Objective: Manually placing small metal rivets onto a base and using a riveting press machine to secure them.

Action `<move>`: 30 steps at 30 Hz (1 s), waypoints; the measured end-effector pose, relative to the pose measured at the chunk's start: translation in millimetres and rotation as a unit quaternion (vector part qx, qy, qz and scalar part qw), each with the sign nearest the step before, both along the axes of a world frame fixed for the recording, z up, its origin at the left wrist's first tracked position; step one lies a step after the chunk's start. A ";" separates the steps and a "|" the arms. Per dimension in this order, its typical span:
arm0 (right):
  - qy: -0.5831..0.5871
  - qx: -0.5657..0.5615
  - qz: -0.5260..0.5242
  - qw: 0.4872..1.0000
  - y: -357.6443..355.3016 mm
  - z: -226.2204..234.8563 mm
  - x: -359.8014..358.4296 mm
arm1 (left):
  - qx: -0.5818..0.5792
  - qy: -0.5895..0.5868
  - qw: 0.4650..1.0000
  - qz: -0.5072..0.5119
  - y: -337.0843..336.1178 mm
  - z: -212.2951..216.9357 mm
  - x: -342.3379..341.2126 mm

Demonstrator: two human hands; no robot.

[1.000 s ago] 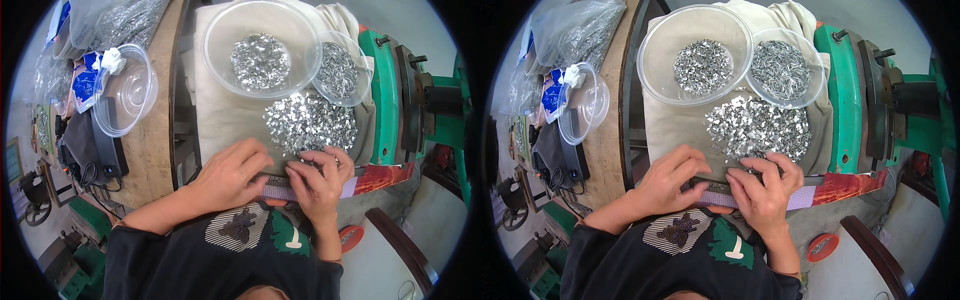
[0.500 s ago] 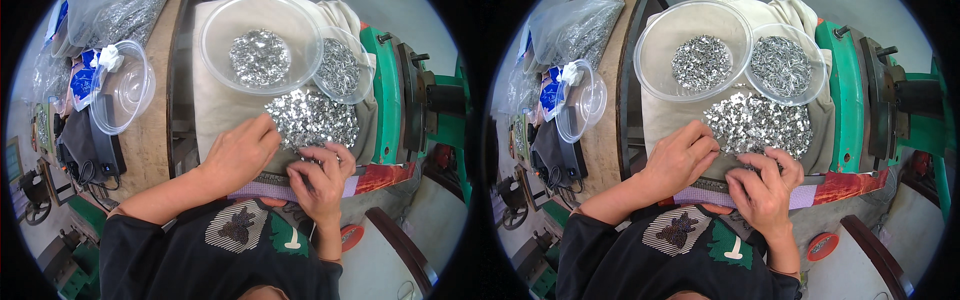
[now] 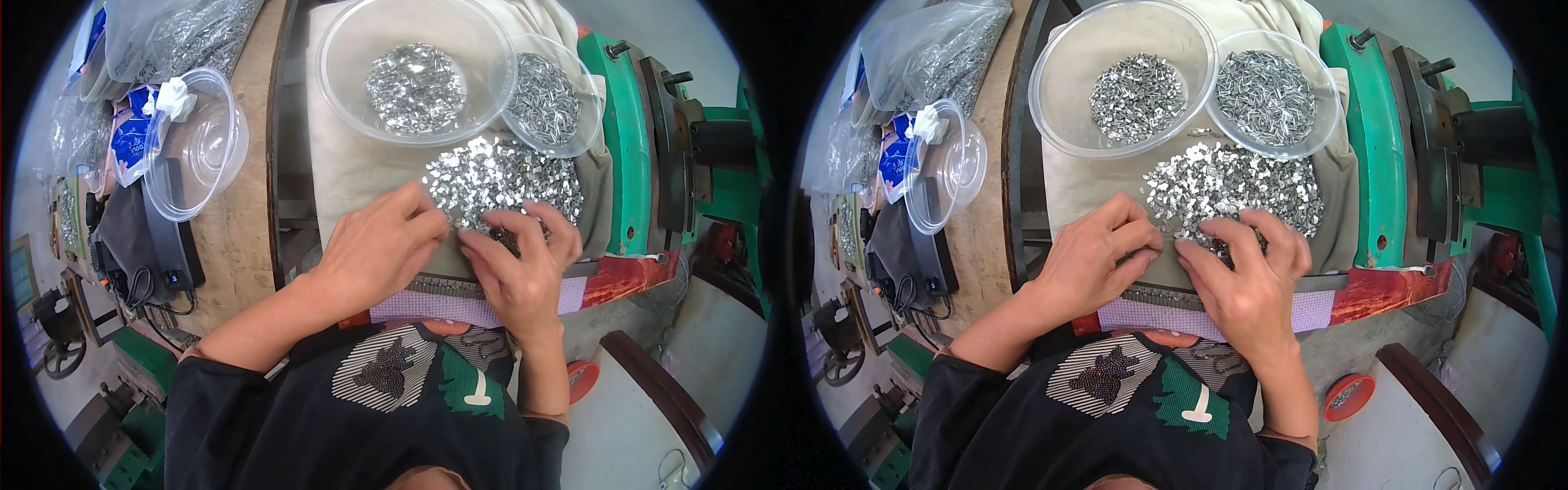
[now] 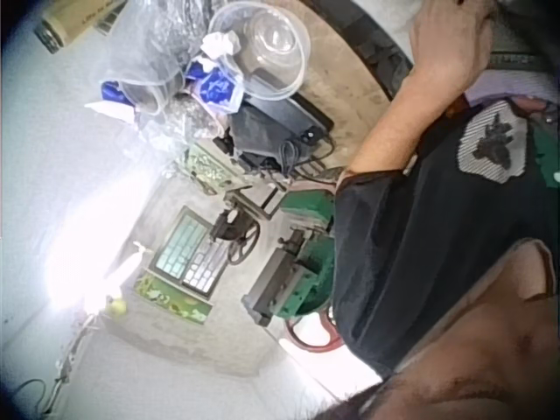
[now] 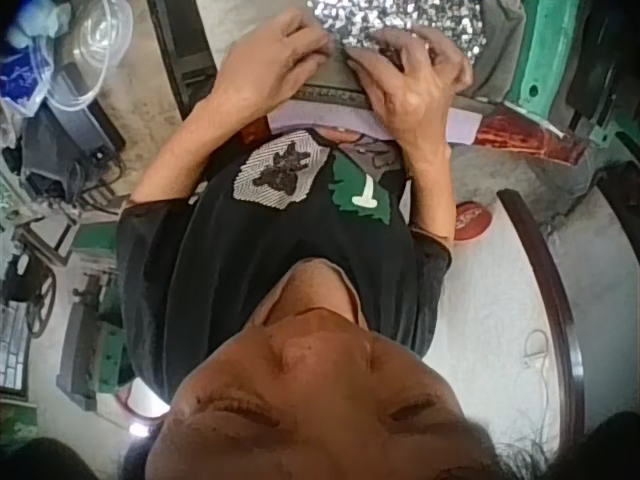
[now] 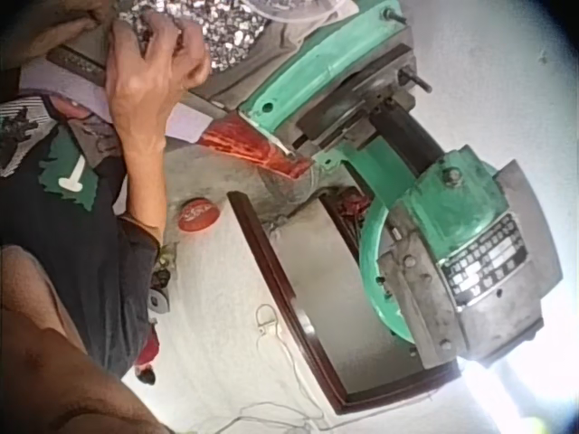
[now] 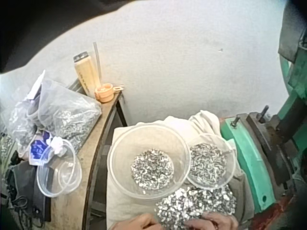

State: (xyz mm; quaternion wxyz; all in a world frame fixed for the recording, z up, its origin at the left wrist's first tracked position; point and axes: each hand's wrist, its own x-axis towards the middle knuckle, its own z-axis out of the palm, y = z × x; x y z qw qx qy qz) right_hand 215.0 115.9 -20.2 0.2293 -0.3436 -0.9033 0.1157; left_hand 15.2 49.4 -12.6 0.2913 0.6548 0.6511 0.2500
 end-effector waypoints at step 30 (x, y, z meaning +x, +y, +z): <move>-0.043 -0.059 0.025 0.997 -21.0 20.0 31.4 | 0.029 -0.013 0.999 0.024 -20.5 1.4 3.5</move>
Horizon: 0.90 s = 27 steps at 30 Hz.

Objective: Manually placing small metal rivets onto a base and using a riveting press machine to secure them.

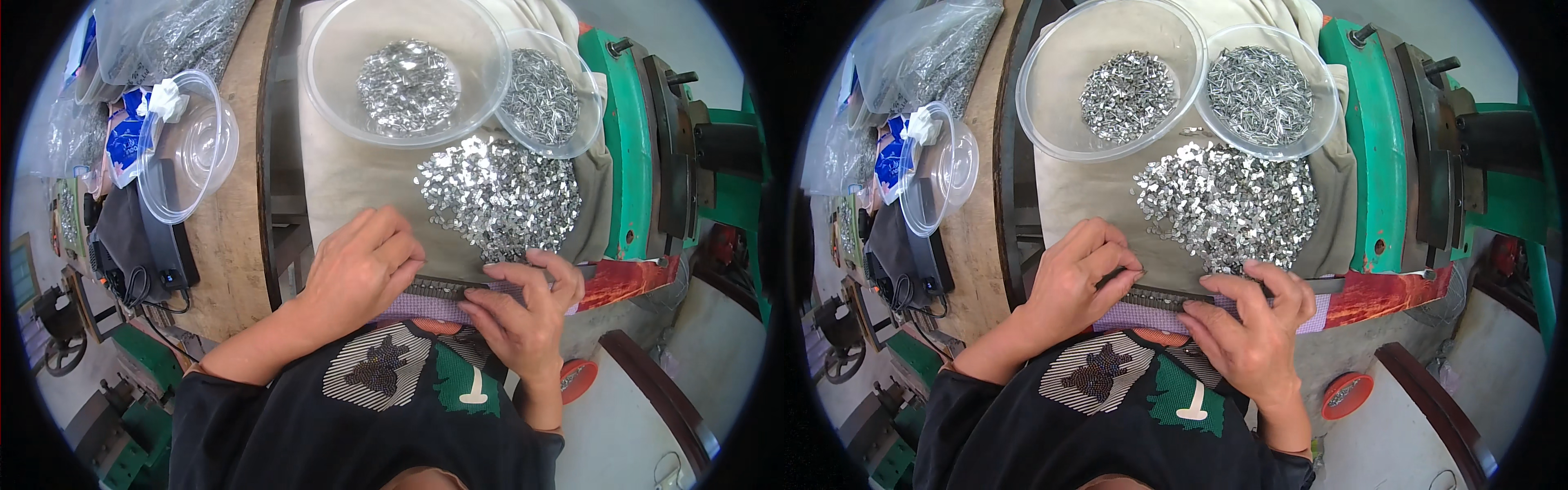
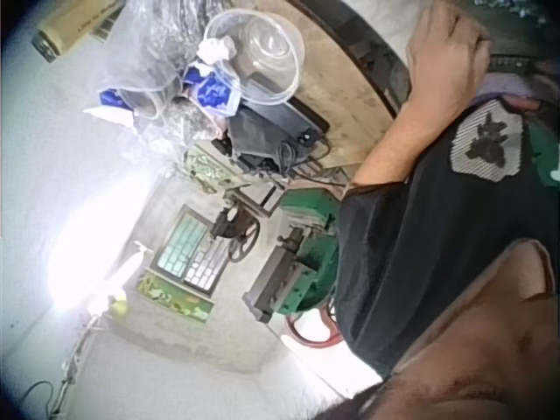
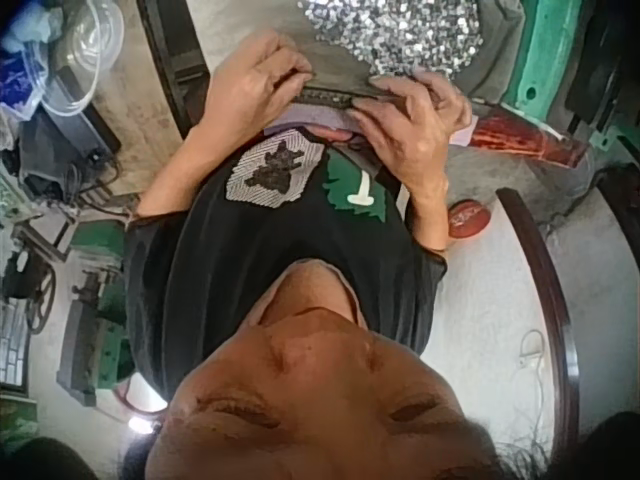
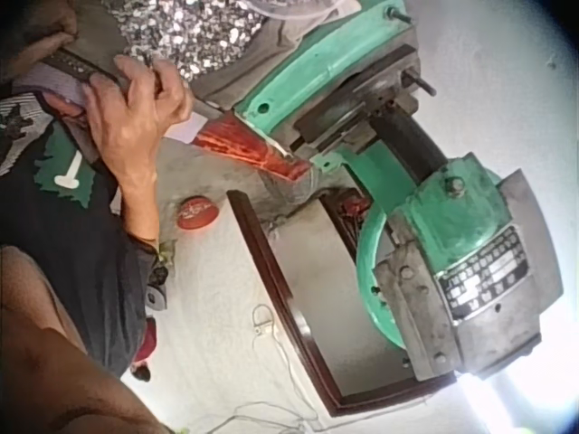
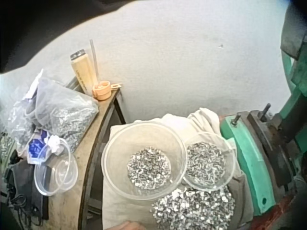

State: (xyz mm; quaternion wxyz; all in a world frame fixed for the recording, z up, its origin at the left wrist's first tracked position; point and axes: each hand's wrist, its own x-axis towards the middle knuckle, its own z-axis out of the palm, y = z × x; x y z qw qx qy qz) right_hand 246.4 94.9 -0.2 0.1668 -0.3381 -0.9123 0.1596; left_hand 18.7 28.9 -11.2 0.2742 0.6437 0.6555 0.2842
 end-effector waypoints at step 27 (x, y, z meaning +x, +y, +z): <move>0.007 -0.043 0.135 0.990 62.4 -3.2 -36.4 | 0.093 0.009 0.993 -0.078 0.9 -3.7 43.1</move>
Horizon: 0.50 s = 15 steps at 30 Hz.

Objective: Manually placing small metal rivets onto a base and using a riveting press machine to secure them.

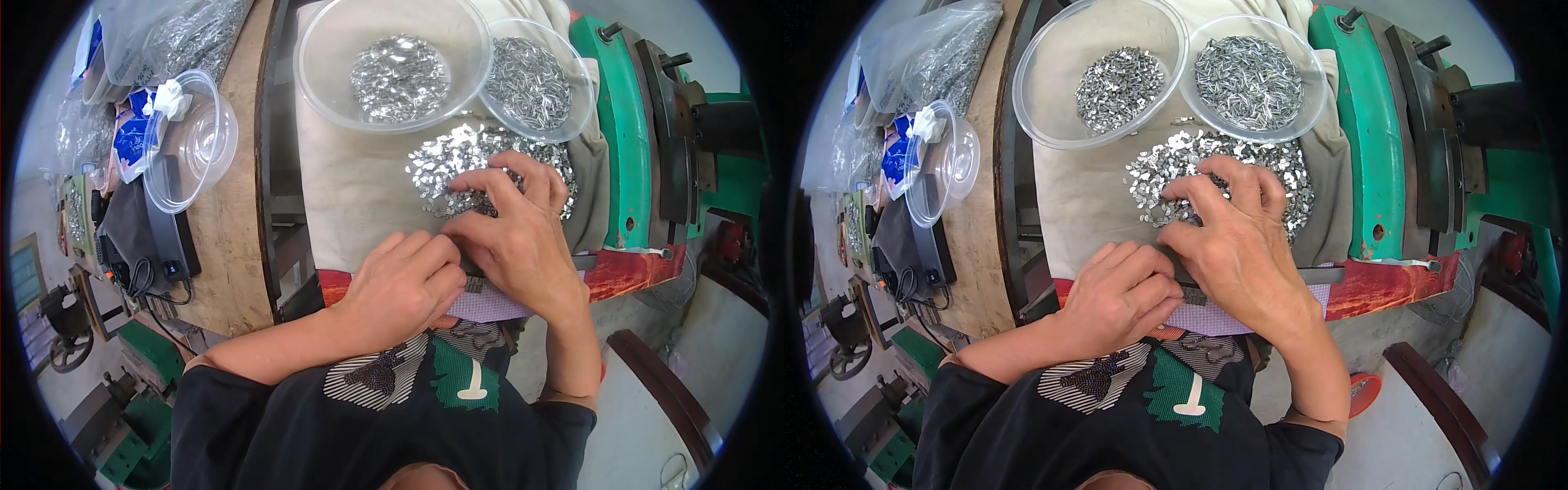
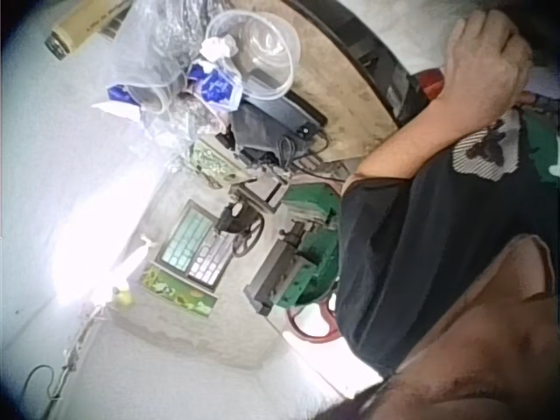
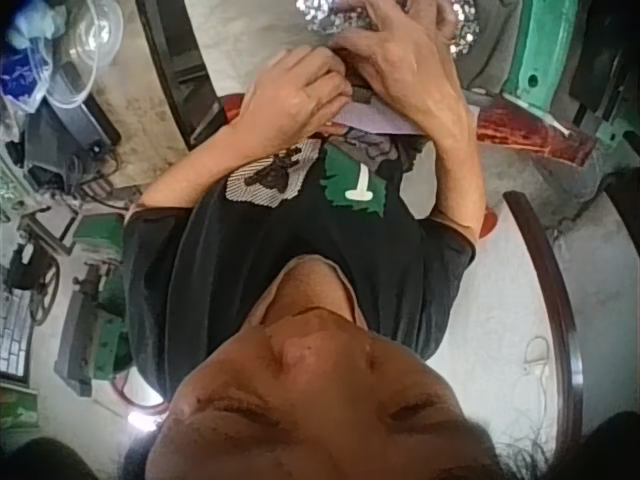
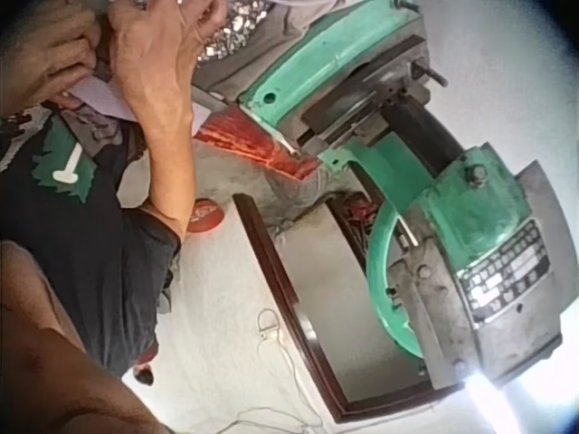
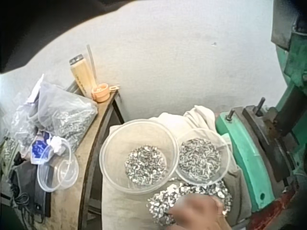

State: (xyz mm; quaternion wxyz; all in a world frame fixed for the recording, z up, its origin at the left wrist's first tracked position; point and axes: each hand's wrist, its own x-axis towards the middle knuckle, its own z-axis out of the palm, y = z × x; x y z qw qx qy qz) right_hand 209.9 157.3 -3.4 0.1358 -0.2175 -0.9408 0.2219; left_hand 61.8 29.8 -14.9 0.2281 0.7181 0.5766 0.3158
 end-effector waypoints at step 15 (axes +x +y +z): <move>0.082 0.002 -0.106 0.991 -36.1 -3.0 42.4 | -0.020 -0.020 1.000 0.009 -6.8 -2.9 -7.4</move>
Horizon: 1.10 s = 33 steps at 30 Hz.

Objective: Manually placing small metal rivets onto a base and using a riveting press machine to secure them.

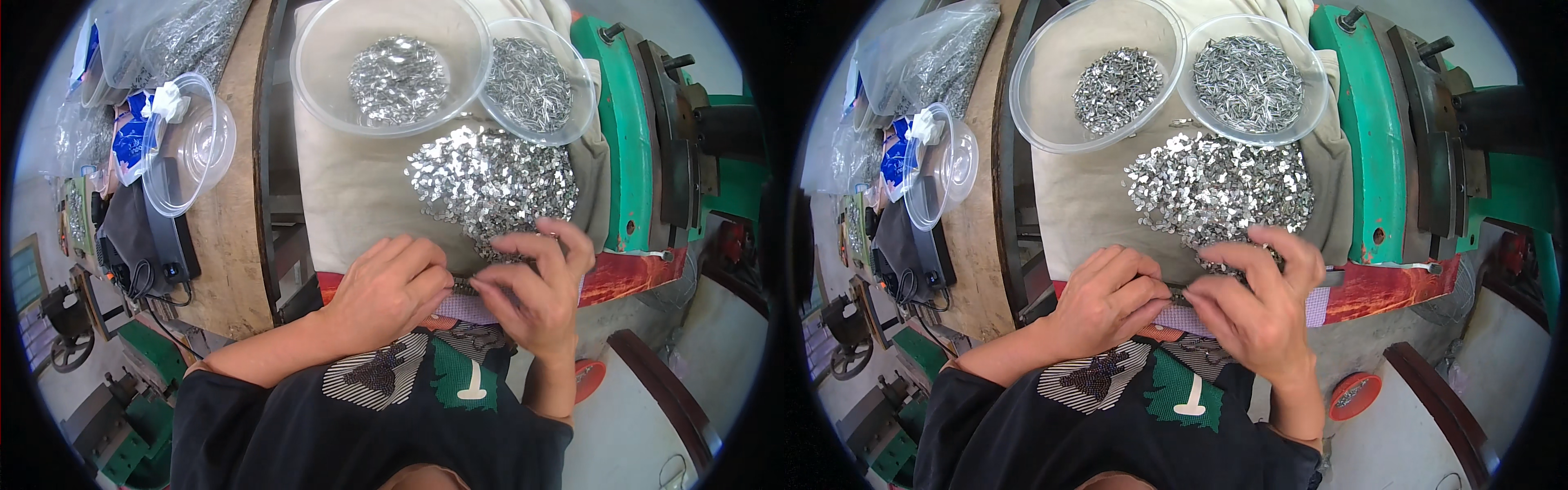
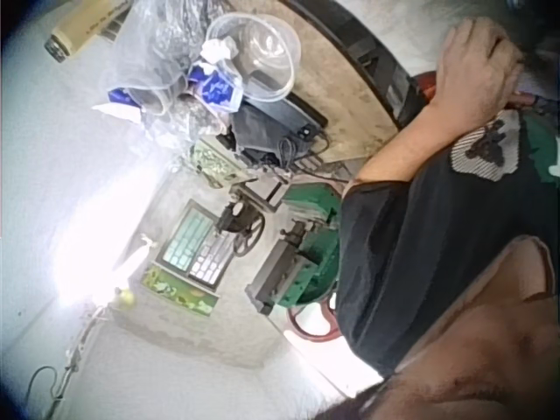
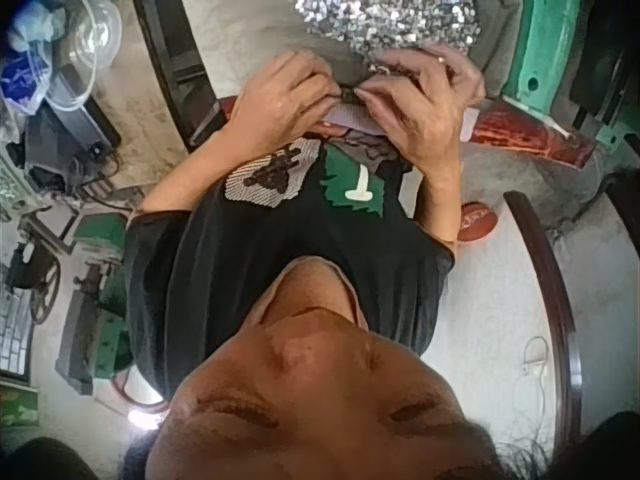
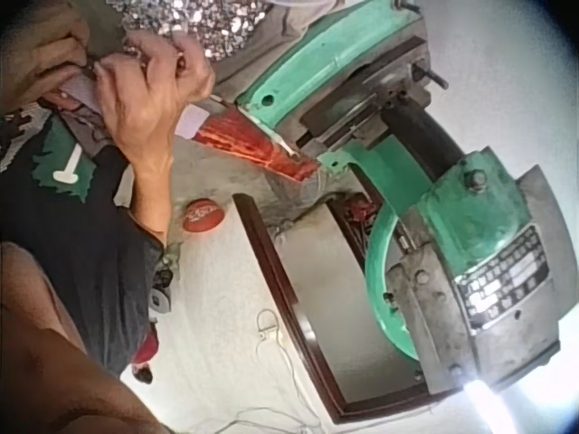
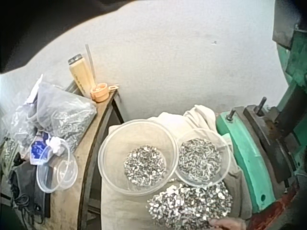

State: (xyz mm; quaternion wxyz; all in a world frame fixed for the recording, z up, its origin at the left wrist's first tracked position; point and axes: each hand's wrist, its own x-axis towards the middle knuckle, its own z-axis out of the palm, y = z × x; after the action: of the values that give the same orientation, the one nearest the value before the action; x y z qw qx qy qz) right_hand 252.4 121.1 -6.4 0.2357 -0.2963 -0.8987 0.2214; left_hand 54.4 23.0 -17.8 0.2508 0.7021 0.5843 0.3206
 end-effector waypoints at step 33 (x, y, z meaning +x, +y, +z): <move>-0.078 -0.020 0.070 0.994 26.1 0.4 -35.0 | 0.015 0.032 0.999 0.003 -7.0 2.2 -10.6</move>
State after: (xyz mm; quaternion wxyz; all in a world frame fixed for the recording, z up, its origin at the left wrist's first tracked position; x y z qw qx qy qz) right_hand 217.4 147.3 -6.1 0.1431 -0.2541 -0.9281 0.2314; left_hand 43.7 16.0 -15.7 0.2201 0.7137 0.5894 0.3079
